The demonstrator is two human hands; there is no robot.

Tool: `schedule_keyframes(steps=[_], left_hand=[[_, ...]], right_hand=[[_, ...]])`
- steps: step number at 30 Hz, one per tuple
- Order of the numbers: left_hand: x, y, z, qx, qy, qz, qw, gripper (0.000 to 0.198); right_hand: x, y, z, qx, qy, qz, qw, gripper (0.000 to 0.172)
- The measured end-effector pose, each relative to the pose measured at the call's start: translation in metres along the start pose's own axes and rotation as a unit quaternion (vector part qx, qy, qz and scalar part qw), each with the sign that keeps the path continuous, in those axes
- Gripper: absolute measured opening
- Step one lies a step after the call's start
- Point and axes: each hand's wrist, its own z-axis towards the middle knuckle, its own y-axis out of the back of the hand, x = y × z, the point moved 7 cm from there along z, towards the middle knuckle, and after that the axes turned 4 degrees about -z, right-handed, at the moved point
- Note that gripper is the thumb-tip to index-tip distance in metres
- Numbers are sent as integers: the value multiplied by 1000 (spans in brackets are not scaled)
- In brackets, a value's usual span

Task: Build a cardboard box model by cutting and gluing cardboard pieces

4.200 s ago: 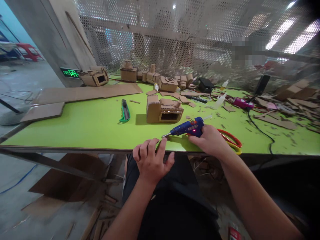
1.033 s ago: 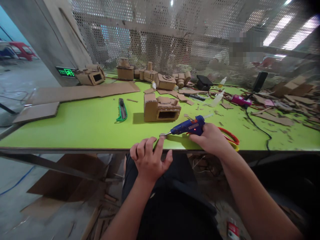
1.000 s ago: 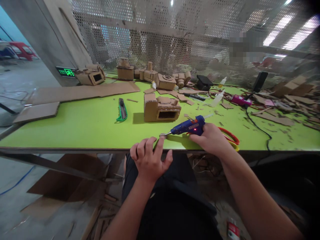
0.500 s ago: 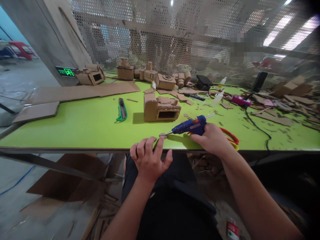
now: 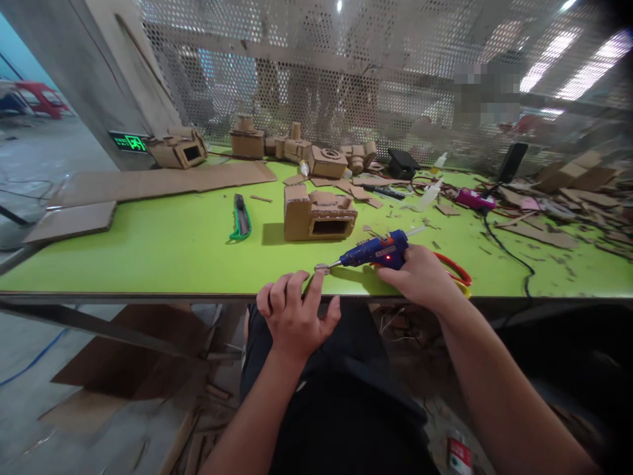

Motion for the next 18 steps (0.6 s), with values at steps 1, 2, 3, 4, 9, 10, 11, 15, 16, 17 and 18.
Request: schedule_keyframes(steps=[1,2,3,4,9,10,11,15,16,17,18], left_hand=[[0,0,0,2,1,-1,1000,42],[0,0,0,5,1,-2,1000,42],[0,0,1,7,3,-3,1000,42],[0,0,1,6,6,-5,1000,42],[0,-2,1,-2,29,-12,999,38],[-1,-2,0,0,31,-11,999,37],[-2,-2,0,3,32,-10,999,37],[-2,11,4,19,25,-43,999,43],[1,16,8,31,24,-63,997,41],[6,21,14,45,27,-86,995,35],[12,25,21,69,27,-111,991,26]], right_hand=[[0,0,0,0,2,5,1000,24],[0,0,0,1,4,11,1000,22],[0,0,0,1,7,17,1000,21],[-1,0,0,0,9,22,1000,21],[-6,1,-3,-14,11,22,1000,23],[-7,2,-4,-20,11,22,1000,23],[-8,4,-5,-26,10,22,999,22],[-14,10,-7,-50,-12,28,998,22],[-16,11,-8,-56,-25,24,998,24],[-18,13,-8,-61,-35,21,997,26],[-20,14,-8,-67,-40,19,997,28]])
